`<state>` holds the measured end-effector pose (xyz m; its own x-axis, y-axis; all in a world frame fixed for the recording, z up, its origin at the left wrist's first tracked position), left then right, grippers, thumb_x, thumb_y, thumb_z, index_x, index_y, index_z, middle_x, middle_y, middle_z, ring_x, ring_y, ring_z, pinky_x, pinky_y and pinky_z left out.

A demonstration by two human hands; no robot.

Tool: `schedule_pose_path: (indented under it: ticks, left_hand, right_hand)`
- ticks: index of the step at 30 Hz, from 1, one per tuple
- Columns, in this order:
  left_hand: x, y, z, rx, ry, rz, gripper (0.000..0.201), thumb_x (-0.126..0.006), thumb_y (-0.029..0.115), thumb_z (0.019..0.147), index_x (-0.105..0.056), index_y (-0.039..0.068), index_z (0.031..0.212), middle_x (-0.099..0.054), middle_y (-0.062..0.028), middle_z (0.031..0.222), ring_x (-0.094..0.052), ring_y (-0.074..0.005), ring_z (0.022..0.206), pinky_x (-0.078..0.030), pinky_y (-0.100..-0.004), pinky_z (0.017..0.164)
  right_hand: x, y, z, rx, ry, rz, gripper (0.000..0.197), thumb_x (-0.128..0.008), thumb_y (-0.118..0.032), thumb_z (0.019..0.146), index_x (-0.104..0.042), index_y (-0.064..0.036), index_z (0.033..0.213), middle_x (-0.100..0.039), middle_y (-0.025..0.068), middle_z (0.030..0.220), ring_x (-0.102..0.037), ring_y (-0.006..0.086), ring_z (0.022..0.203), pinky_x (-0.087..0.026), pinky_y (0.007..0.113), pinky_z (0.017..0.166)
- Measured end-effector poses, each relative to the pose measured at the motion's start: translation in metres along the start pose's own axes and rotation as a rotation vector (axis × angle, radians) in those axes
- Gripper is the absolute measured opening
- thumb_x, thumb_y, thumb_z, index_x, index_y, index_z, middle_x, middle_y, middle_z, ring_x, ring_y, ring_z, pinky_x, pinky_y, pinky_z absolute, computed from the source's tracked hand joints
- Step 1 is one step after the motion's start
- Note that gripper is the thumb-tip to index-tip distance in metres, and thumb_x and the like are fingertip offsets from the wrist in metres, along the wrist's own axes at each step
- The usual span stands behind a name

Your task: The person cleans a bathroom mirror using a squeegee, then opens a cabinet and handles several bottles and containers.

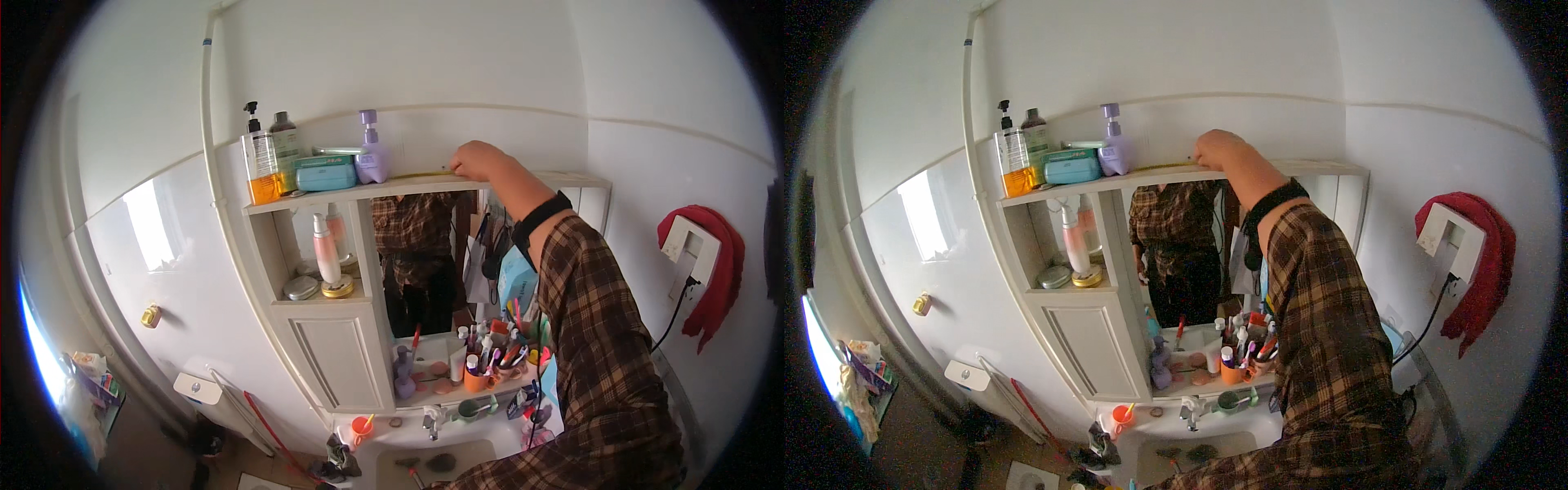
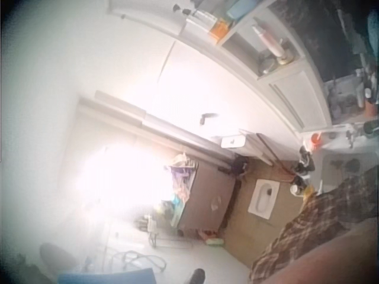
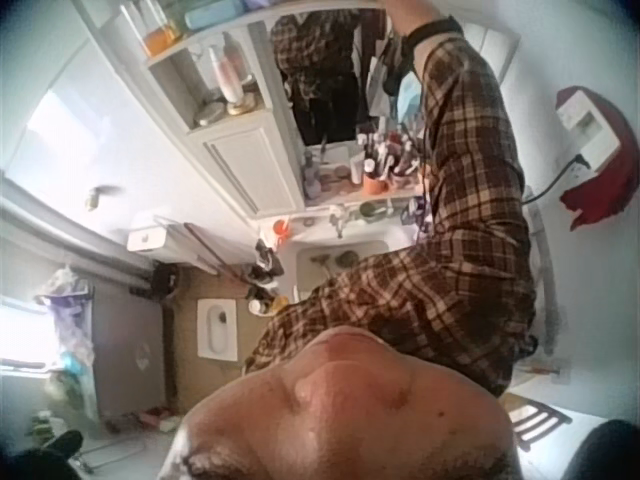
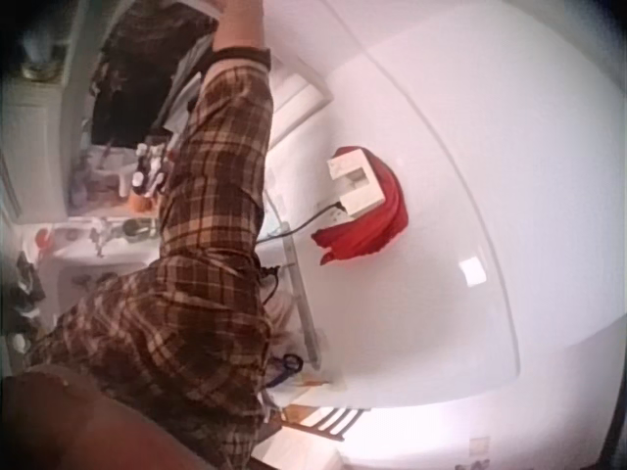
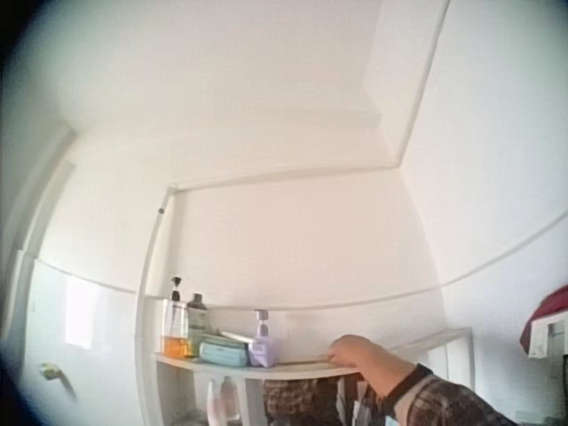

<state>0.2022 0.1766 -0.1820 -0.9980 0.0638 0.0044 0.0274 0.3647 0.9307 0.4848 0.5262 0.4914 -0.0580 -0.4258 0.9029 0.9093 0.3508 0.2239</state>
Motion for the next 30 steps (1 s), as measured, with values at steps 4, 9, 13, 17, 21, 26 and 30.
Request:
schedule_pose_path:
  ticks: [4,9,13,17,21,26,30]
  left_hand:
    - [0.005,-0.008,-0.009,0.006,0.031,-0.023,0.036,-0.05,0.016,0.085,-0.045,0.008,0.119,-0.057,-0.0081,0.089,-0.053,-0.0168,0.081,-0.043,-0.0287,0.071]
    - [0.009,-0.016,-0.018,0.013,0.053,-0.041,0.036,-0.05,0.014,0.085,-0.044,0.008,0.12,-0.057,-0.0082,0.09,-0.053,-0.0167,0.081,-0.043,-0.0286,0.071]
    - [0.011,-0.019,-0.023,0.017,0.062,-0.051,0.037,-0.05,0.013,0.085,-0.043,0.008,0.121,-0.056,-0.0083,0.09,-0.052,-0.0167,0.081,-0.043,-0.0286,0.071]
    - [0.012,-0.022,-0.027,0.019,0.06,-0.053,0.038,-0.05,0.012,0.085,-0.042,0.008,0.122,-0.056,-0.0085,0.09,-0.052,-0.0167,0.081,-0.042,-0.0285,0.071]
    - [0.014,-0.023,-0.029,0.021,0.066,-0.057,0.039,-0.05,0.011,0.085,-0.042,0.008,0.122,-0.055,-0.0086,0.09,-0.051,-0.0167,0.081,-0.042,-0.0285,0.071]
    - [0.018,-0.025,-0.027,0.022,0.065,-0.063,0.04,-0.05,0.009,0.085,-0.04,0.008,0.123,-0.055,-0.0087,0.09,-0.051,-0.0166,0.081,-0.042,-0.0284,0.07]
    - [0.024,-0.03,-0.033,0.028,0.079,-0.068,0.041,-0.051,0.008,0.085,-0.04,0.008,0.124,-0.054,-0.0089,0.09,-0.05,-0.0166,0.081,-0.042,-0.0283,0.07]
  right_hand:
    - [-0.003,0.004,0.014,0.015,-0.04,-0.245,0.012,-0.058,-0.016,0.073,-0.063,-0.0091,0.081,-0.061,0.0104,0.078,-0.057,0.0287,0.075,-0.045,0.039,0.065]
    - [0.004,0.001,0.005,-0.065,-0.039,-0.316,0.01,-0.06,-0.011,0.068,-0.063,-0.0091,0.078,-0.061,0.0114,0.076,-0.058,0.0275,0.075,-0.045,0.038,0.063]
    - [0.001,0.001,-0.001,-0.068,-0.131,-0.424,0.012,-0.057,-0.007,0.067,-0.063,-0.0083,0.077,-0.061,0.0117,0.076,-0.057,0.0277,0.073,-0.044,0.037,0.063]
    - [0.01,0.01,-0.014,0.007,-0.023,-0.216,0.009,-0.055,-0.008,0.069,-0.061,-0.0053,0.075,-0.06,0.0128,0.074,-0.056,0.0293,0.072,-0.044,0.038,0.063]
    - [0.028,0.005,-0.033,0.121,0.134,-0.017,0.011,-0.053,-0.011,0.076,-0.058,-0.0039,0.082,-0.059,0.0135,0.079,-0.056,0.0305,0.071,-0.044,0.038,0.064]
    - [0.051,0.015,-0.058,0.038,0.317,0.172,0.014,-0.049,-0.013,0.083,-0.054,-0.0036,0.091,-0.056,0.0104,0.079,-0.054,0.0245,0.067,-0.043,0.035,0.063]
    - [0.064,0.01,-0.095,-0.04,0.456,0.472,0.014,-0.046,-0.013,0.085,-0.052,-0.0018,0.09,-0.051,0.0063,0.068,-0.049,0.0129,0.058,-0.042,0.028,0.056]
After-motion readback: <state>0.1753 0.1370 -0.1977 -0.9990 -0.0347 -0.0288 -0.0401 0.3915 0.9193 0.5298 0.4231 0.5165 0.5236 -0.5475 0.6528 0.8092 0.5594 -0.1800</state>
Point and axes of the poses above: each hand's wrist, its own z-axis towards the middle knuckle, its own x-axis out of the back of the hand, y = z × x, the point moved 10 cm from there along z, towards the middle knuckle
